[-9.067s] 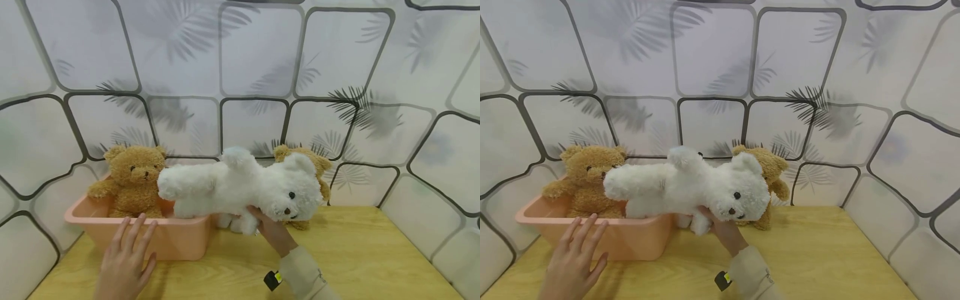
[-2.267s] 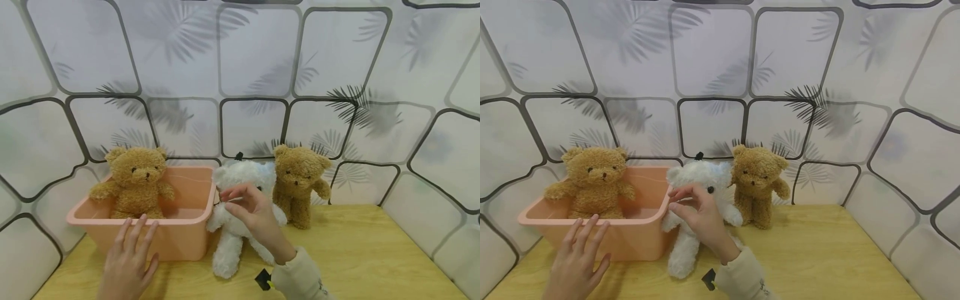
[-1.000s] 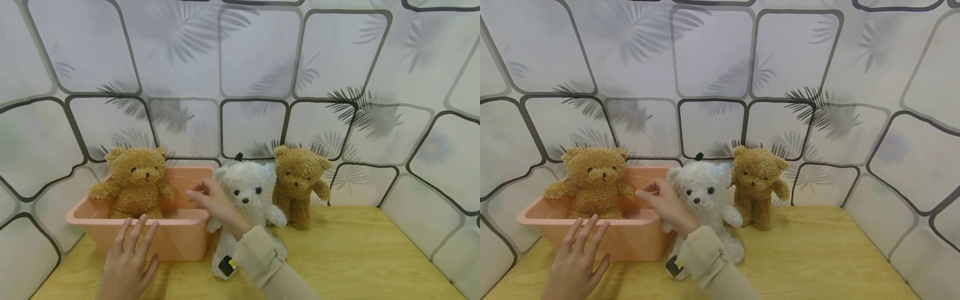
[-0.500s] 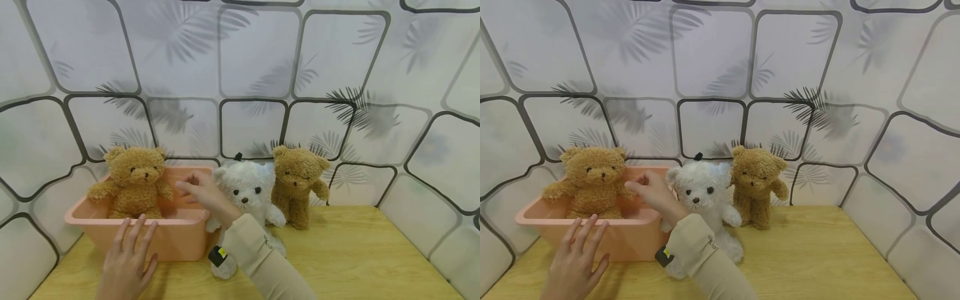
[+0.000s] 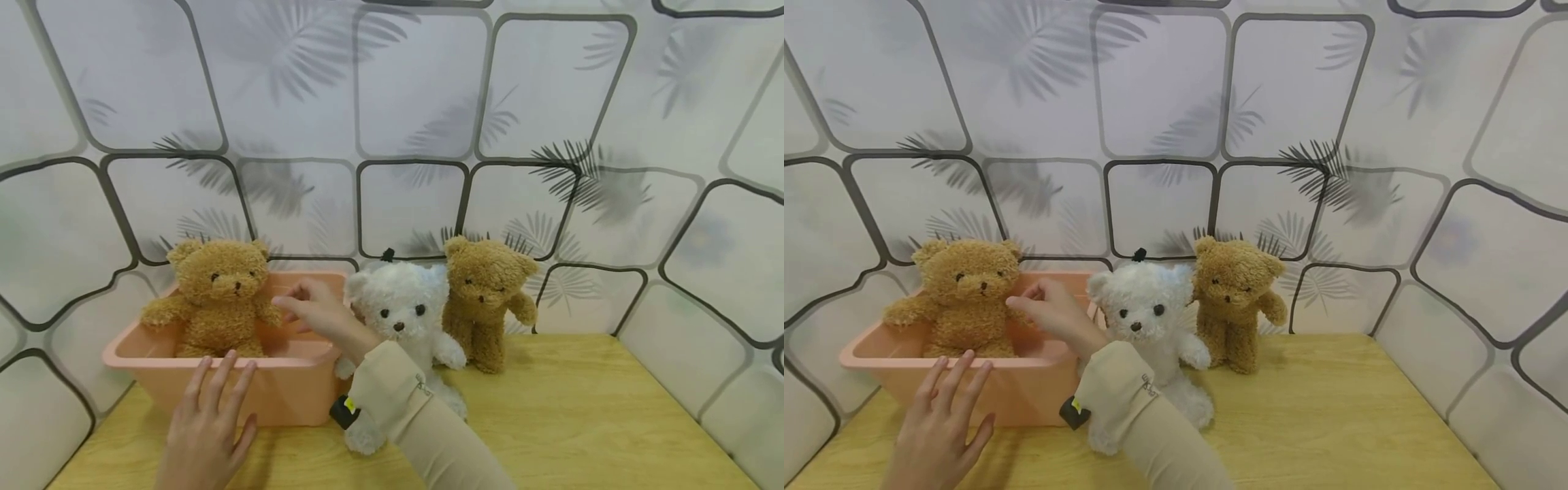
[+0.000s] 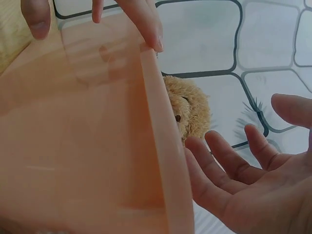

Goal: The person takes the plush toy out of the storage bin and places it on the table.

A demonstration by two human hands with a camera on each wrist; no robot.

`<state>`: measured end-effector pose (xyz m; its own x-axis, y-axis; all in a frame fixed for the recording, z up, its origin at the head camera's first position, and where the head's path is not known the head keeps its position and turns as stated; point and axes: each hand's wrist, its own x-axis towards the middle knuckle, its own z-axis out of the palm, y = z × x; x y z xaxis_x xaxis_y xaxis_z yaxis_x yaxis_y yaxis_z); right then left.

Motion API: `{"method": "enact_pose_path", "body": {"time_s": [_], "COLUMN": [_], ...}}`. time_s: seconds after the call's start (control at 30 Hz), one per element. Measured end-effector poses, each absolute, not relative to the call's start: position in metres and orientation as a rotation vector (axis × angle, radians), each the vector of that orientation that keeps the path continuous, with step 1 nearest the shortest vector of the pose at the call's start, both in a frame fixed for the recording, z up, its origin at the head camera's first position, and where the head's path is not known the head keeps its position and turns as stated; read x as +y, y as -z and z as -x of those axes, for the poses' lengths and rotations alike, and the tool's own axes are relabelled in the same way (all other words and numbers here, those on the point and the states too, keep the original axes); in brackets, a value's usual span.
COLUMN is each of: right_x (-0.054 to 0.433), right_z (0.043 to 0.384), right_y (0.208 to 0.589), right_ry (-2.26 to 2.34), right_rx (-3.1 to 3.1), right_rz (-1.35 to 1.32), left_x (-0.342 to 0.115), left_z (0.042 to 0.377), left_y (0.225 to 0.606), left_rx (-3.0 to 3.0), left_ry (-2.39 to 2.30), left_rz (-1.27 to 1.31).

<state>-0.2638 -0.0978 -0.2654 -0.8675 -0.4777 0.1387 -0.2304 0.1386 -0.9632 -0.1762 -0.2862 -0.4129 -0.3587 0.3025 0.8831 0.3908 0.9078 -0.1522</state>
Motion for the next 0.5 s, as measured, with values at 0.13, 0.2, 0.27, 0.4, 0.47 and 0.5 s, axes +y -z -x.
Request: {"method": "enact_pose_path", "body": {"time_s": [0.13,0.2,0.27,0.4,0.47,0.5], "right_x": [-0.102,-0.103,-0.105,-0.110,-0.114,-0.117], "right_z": [0.266,0.269,0.272,0.280,0.284,0.286], "right_y": [0.263,0.260,0.258,0.252,0.248,0.246], "right_ry": [1.768,1.750,1.733,1.710,1.706,1.703], "right_rx": [2.225,2.221,2.217,2.207,2.205,2.210], "right_rz": [0.695,0.709,0.709,0.692,0.683,0.680], "left_x": [-0.286,-0.286,-0.286,-0.286,-0.286,-0.287], "left_z": [0.176,0.177,0.177,0.177,0.177,0.177], "left_y": [0.414,0.414,0.414,0.414,0.413,0.413], "left_rx": [-1.963,-1.960,-1.959,-1.965,-1.968,-1.967], "left_ry": [0.102,0.103,0.104,0.109,0.105,0.103], "left_rz": [0.504,0.502,0.502,0.504,0.506,0.508]}}
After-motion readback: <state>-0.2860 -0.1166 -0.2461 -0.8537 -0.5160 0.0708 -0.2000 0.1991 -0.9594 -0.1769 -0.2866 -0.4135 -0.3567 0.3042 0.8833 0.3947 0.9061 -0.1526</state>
